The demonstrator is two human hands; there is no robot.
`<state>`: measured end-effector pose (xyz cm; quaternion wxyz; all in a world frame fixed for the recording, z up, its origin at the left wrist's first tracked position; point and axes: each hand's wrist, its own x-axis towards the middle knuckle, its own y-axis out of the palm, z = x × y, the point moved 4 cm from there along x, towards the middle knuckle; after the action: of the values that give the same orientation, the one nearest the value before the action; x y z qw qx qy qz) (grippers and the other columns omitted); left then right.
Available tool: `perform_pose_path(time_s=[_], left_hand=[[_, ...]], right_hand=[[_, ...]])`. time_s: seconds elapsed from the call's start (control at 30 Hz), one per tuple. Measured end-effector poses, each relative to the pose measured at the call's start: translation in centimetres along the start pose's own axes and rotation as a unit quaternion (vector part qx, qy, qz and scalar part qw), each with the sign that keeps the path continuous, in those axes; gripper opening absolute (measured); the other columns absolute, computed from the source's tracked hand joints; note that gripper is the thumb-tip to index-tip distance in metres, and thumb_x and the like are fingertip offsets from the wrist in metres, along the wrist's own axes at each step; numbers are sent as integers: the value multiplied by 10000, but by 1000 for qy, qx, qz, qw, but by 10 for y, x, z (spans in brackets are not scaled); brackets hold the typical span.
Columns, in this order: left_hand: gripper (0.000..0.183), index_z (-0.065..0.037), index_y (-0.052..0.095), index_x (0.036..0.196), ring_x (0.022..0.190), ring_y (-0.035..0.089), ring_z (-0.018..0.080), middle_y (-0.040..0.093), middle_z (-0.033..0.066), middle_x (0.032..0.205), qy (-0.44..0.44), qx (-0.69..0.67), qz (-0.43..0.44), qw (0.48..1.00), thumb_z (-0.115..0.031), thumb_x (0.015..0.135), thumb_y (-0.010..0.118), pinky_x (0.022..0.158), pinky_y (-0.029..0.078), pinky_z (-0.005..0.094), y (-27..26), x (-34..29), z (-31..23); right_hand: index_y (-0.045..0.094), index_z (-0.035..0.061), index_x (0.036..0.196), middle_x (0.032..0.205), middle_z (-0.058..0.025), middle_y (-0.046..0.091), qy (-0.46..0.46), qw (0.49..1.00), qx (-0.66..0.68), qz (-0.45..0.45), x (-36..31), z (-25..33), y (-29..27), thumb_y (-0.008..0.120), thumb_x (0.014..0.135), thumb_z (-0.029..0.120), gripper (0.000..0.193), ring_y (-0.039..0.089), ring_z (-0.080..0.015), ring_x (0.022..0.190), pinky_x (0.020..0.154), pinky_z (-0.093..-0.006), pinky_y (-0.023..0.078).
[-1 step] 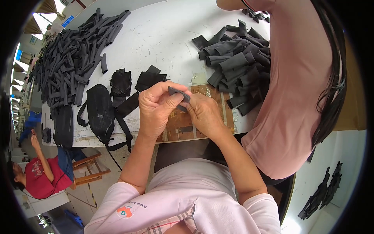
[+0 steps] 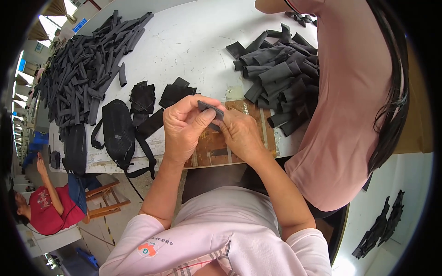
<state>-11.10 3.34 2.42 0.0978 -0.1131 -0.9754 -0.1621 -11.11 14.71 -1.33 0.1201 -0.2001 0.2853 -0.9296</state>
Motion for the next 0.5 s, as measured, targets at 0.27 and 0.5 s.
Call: perform_pose_path(time_s=[0.27,0.5], left_hand=[[151,12,578,933,793,562,152,599,125,892,91,-147,-95,980,-92,829,543,731,454,277,-10,-5,-9],[141,-10,595,889,818,552,167,603,105,875,35,-253,-139,957,-128,835,540,771,430,297,-26,-13,8]], right_hand=[[542,22,852,685,-137,527,-24,998,-53,22,16,32,-22,571,774,128,135,523,-327,645,560,-392,413],[450,18,660,611,-123,489,-30,995,-94,4,9,18,-3,580,769,159,221,506,-315,597,512,-391,385]])
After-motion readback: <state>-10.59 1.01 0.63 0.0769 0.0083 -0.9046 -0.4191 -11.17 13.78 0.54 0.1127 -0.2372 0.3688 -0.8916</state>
